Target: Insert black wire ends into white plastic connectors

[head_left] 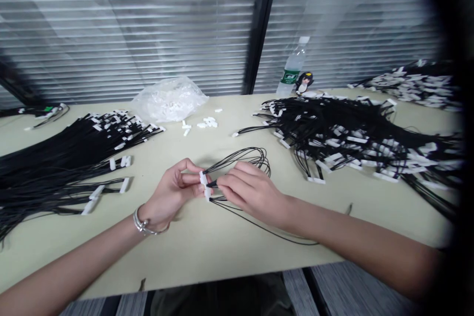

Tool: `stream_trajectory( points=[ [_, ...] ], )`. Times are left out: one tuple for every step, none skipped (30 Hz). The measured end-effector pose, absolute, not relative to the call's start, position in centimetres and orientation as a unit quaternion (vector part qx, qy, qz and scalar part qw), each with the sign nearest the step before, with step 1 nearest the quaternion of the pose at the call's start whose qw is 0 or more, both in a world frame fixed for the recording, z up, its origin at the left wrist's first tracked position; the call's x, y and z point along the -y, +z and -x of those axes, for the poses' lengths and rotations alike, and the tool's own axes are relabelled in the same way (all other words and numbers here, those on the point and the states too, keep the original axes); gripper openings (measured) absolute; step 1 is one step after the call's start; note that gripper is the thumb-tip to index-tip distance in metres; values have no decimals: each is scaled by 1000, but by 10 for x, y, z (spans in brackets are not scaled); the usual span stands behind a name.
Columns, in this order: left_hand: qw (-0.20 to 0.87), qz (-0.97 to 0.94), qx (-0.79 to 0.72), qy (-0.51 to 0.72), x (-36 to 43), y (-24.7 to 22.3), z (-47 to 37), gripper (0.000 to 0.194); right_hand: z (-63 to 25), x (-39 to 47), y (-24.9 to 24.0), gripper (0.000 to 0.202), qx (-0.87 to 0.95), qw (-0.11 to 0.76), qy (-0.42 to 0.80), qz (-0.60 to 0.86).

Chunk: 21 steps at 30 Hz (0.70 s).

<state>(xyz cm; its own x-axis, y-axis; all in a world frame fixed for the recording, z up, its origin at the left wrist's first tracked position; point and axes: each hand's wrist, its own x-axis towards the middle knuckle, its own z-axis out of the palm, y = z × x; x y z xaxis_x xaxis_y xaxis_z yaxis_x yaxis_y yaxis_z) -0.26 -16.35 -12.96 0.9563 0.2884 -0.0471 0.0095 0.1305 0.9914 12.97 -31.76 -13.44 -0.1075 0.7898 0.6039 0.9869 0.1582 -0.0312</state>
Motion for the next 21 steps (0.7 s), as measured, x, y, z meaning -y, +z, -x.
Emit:
stream_trajectory(
  points=[
    [743, -652, -116, 92, 163, -130, 2, 25, -130, 318, -135, 19, 718, 252, -195, 619],
    [743, -652, -120, 92, 163, -130, 2, 26, -130, 318, -135, 18, 717, 253, -195, 619],
    [742, -652, -122, 93, 164, -130, 2, 26, -131, 317, -136, 18, 717, 255, -195, 619],
    [742, -652, -124, 93, 164, -130, 2, 26, -131, 317, -137, 18, 717, 256, -194, 619],
    [741, -653, -125, 93, 164, -130, 1, 26, -131, 317, -137, 17, 717, 257, -194, 619],
    [741, -653, -124, 93, 164, -130, 1, 26, -131, 316, -138, 17, 717, 258, -193, 618],
    [741, -653, -122, 94, 164, -130, 1, 25, -131, 316, -139, 17, 717, 259, -192, 618],
    [742, -653, -120, 94, 164, -130, 1, 25, -131, 316, -139, 17, 717, 260, -190, 618],
    [742, -653, -119, 93, 165, -130, 1, 25, -131, 315, -139, 17, 716, 262, -188, 619],
    [742, -653, -119, 92, 165, -130, 1, 25, -131, 315, -139, 18, 717, 263, -186, 618],
    [743, -652, -121, 90, 164, -130, 0, 25, -132, 315, -139, 18, 718, 261, -184, 619],
    [743, -652, -124, 88, 164, -130, 0, 26, -132, 315, -138, 19, 719, 259, -181, 619],
    [744, -651, -125, 88, 164, -130, 0, 26, -133, 316, -137, 19, 722, 256, -178, 618],
    [745, -649, -126, 91, 163, -130, 0, 25, -134, 316, -135, 19, 726, 253, -179, 614],
    [746, -646, -125, 97, 162, -130, -1, 24, -135, 317, -132, 18, 730, 247, -181, 611],
    [749, -642, -126, 105, 160, -130, -1, 24, -136, 318, -129, 19, 733, 241, -186, 608],
    [751, -637, -129, 114, 158, -130, -1, 24, -138, 319, -126, 23, 735, 233, -193, 607],
    [754, -631, -134, 123, 155, -130, -2, 25, -139, 320, -122, 28, 738, 221, -197, 606],
    [757, -624, -141, 131, 153, -131, -2, 26, -141, 321, -119, 34, 744, 205, -192, 605],
    [761, -616, -149, 136, 150, -131, -2, 26, -144, 322, -117, 36, 755, 189, -178, 603],
    [765, -609, -156, 139, 147, -132, -2, 27, -146, 322, -115, 36, 769, 174, -150, 597]
  ],
)
